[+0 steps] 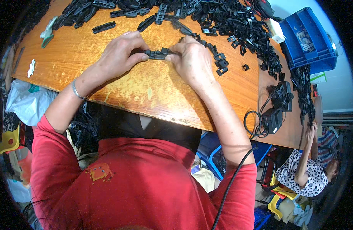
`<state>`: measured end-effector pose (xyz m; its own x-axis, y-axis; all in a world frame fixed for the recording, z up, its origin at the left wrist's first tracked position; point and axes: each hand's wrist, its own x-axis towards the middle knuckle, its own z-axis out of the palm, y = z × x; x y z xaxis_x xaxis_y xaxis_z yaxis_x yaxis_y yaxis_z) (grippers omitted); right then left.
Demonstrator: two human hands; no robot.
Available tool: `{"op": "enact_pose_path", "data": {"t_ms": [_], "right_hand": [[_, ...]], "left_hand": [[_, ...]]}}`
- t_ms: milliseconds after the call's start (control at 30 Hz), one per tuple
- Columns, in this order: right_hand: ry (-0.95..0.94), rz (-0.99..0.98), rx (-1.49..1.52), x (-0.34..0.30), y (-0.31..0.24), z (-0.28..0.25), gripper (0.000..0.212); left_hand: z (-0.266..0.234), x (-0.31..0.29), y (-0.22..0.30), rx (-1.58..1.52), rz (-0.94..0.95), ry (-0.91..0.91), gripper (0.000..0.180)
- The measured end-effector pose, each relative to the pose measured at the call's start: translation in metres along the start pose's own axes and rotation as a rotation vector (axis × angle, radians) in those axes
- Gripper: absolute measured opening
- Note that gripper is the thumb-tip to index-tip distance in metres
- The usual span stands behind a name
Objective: The person assembles plastic components by fitting small plastic pieces together by hand and stacks the assembled parts in a row on the table.
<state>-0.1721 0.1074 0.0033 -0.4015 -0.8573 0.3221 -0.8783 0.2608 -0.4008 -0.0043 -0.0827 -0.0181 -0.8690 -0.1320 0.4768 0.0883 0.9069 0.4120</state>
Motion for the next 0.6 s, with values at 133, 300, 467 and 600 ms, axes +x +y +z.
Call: {"op": "enact_pose_path", "data": {"t_ms": [133, 300, 467, 600], "right_hand": [[-0.085, -0.113, 0.165, 0.015, 0.005, 0.01, 0.027], [-0.094, -0.219, 0.04, 0.015, -0.002, 0.007, 0.026], [0.026, -0.042, 0.202, -0.026, 0.021, -0.045, 0.028], [-0.013, 0.084, 0.06, -0.072, 0.039, -0.081, 0.027]], "left_hand": [[0.004, 0.007, 0.005, -0.044, -0.028, -0.026, 0.02], [-0.004, -0.003, 0.007, -0.002, -0.025, -0.03, 0.022], [-0.098, -0.054, 0.004, -0.021, -0.174, -0.417, 0.019], [-0.172, -0.109, -0.013, -0.161, -0.572, -0.41, 0.023]]}}
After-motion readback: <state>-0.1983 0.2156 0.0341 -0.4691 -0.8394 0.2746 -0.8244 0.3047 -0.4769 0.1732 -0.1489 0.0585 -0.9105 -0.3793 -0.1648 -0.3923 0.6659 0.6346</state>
